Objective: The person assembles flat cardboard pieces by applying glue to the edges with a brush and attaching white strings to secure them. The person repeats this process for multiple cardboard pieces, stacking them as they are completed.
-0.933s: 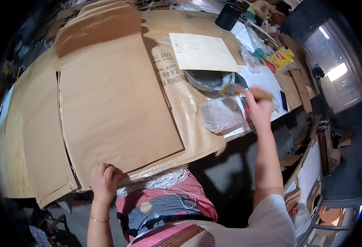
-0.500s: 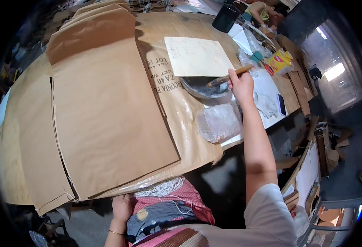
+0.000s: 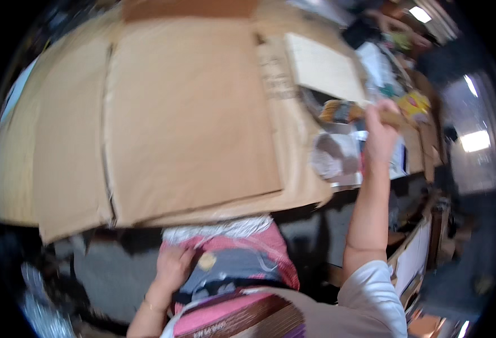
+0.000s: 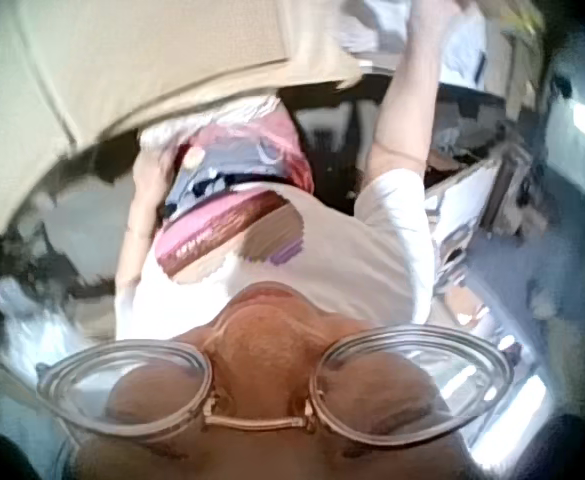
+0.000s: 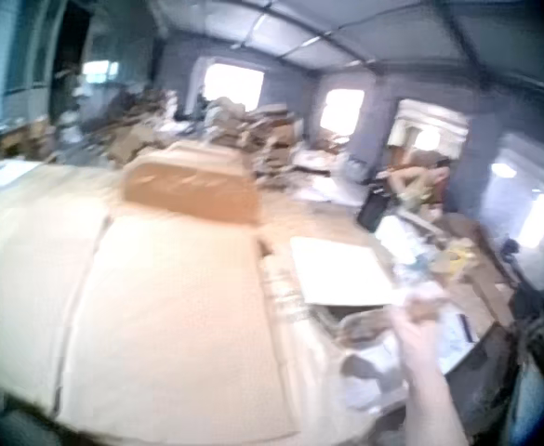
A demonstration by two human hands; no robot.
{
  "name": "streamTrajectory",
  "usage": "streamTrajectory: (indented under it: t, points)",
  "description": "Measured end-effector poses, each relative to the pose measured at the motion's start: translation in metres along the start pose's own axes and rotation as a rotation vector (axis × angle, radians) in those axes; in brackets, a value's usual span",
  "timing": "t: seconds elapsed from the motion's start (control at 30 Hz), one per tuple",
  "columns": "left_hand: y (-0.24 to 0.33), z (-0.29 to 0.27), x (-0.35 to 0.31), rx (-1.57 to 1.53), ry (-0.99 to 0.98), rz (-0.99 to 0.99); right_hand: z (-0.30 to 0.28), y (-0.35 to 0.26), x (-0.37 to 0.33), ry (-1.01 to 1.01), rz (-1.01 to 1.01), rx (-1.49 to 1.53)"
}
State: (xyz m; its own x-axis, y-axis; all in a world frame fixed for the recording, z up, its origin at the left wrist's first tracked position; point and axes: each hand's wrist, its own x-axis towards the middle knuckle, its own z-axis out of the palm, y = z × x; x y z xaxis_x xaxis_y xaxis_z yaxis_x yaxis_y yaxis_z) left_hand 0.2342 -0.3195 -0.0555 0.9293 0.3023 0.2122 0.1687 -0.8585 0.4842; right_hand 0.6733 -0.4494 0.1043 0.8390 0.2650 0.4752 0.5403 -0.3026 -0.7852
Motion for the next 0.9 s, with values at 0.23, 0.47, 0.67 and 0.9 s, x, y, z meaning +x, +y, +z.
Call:
streamTrajectory:
  t: [0.23, 0.47, 0.67, 0.9]
  points:
    - [-0.001, -0.02, -0.006, 0.148, -0.023, -0.128, 0.066, -0.093, -0.168, -0.693, -0.45, 0.241]
    - [0.006, -0.051, 0.001, 0.388, 0.232, -0.201, 0.126, -0.119, -0.187, -0.911, -0.598, 0.236]
    - [-0.026, -0.045, 0.032, 0.387, 0.175, -0.213, 0.13, -0.12, -0.19, -0.919, -0.521, 0.102]
    - [-0.031, -0.037, 0.03, 0.363, 0.136, -0.239, 0.146, -0.104, -0.207, -0.874, -0.4, 0.277]
